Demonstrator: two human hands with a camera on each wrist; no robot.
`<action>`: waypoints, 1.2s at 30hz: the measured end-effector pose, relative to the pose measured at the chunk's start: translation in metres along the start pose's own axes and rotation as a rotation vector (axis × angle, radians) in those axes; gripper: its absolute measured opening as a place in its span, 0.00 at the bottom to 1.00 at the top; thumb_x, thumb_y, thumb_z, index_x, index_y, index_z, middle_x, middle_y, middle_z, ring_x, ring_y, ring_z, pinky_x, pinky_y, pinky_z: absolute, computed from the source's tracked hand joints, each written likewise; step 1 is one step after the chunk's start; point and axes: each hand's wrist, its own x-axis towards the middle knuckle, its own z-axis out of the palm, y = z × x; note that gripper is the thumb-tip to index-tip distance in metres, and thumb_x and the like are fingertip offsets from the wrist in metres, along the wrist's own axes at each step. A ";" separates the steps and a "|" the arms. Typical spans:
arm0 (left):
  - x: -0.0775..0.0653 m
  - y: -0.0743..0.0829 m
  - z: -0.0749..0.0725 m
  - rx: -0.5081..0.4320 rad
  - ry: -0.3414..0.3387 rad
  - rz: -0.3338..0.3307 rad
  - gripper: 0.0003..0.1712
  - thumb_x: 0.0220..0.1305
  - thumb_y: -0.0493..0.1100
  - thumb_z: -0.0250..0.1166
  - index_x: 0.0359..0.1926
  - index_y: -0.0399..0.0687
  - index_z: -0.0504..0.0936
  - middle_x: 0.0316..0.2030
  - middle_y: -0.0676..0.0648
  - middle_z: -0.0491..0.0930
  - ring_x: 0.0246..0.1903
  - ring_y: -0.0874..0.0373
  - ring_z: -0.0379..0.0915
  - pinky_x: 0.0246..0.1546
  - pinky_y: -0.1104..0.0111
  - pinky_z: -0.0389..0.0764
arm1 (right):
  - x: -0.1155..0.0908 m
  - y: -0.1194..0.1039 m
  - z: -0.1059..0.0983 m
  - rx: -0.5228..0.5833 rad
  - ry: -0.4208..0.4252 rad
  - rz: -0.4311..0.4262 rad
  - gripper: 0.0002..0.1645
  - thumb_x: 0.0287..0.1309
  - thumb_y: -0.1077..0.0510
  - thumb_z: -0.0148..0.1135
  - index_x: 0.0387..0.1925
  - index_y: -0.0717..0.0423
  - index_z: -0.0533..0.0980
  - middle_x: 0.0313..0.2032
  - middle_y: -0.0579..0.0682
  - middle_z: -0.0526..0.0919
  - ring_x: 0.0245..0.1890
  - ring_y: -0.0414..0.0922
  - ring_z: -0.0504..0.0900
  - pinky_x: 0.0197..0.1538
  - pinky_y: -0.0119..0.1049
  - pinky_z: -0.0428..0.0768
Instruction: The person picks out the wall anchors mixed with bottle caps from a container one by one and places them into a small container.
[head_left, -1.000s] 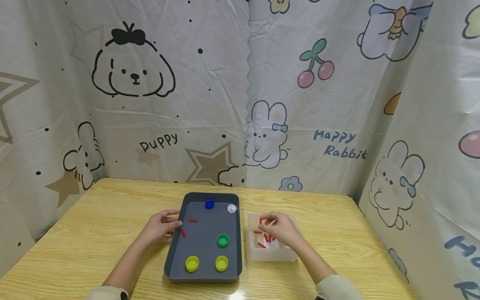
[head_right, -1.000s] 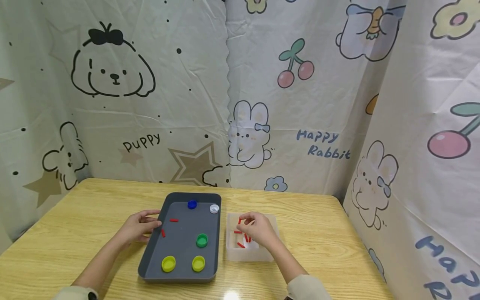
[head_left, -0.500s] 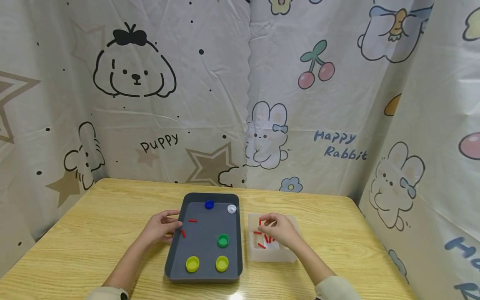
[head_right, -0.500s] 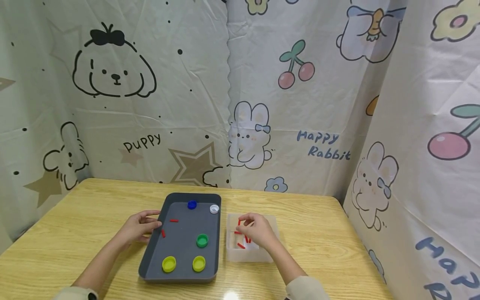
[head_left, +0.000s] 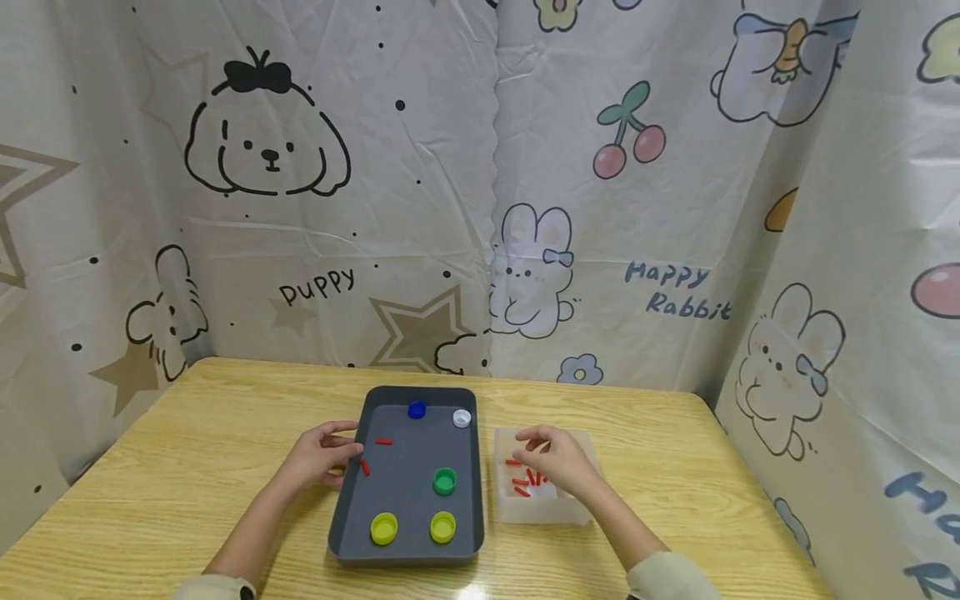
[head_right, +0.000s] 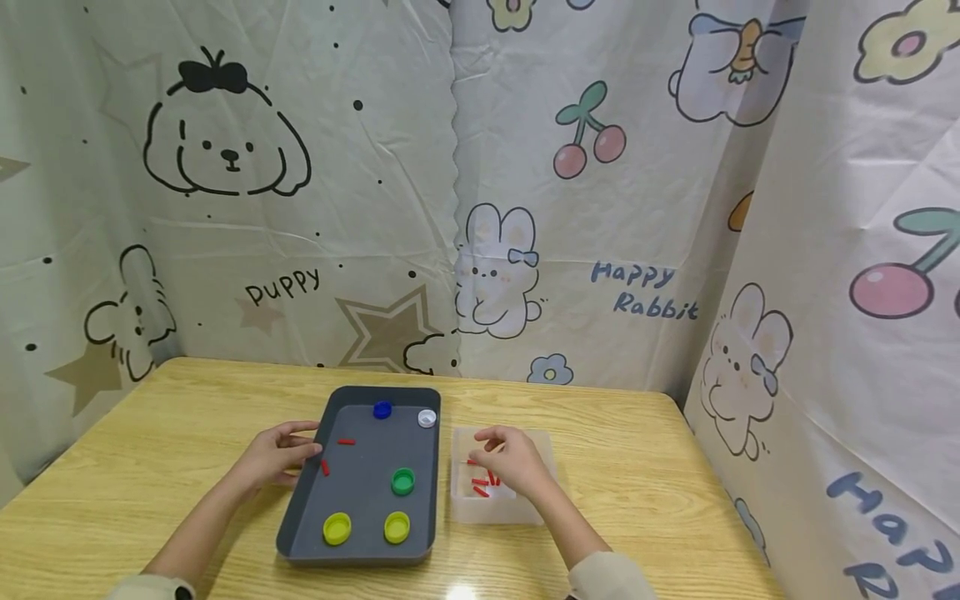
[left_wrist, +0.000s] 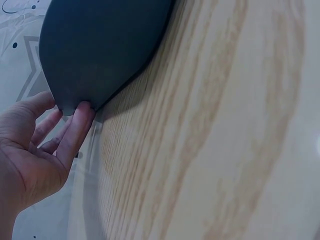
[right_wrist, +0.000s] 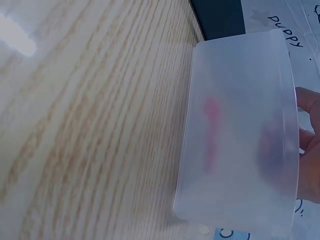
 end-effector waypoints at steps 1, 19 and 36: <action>0.000 0.000 0.000 -0.002 0.000 0.000 0.34 0.62 0.41 0.63 0.65 0.35 0.62 0.55 0.29 0.72 0.33 0.56 0.79 0.28 0.61 0.83 | 0.000 -0.001 0.000 -0.004 0.000 -0.002 0.16 0.51 0.57 0.68 0.43 0.56 0.80 0.34 0.50 0.78 0.29 0.42 0.72 0.28 0.33 0.72; 0.002 0.000 0.000 -0.012 0.011 -0.010 0.34 0.61 0.41 0.64 0.65 0.36 0.63 0.53 0.31 0.74 0.33 0.56 0.79 0.28 0.61 0.83 | 0.014 -0.027 0.009 -0.041 -0.050 -0.092 0.15 0.54 0.54 0.65 0.43 0.55 0.80 0.34 0.51 0.79 0.27 0.42 0.73 0.27 0.33 0.73; 0.001 -0.001 0.000 -0.009 0.023 -0.009 0.34 0.60 0.42 0.64 0.64 0.36 0.64 0.54 0.29 0.72 0.33 0.56 0.79 0.28 0.61 0.83 | 0.028 -0.062 0.047 -0.097 -0.120 -0.256 0.13 0.55 0.55 0.64 0.42 0.55 0.81 0.36 0.50 0.81 0.31 0.39 0.74 0.30 0.30 0.74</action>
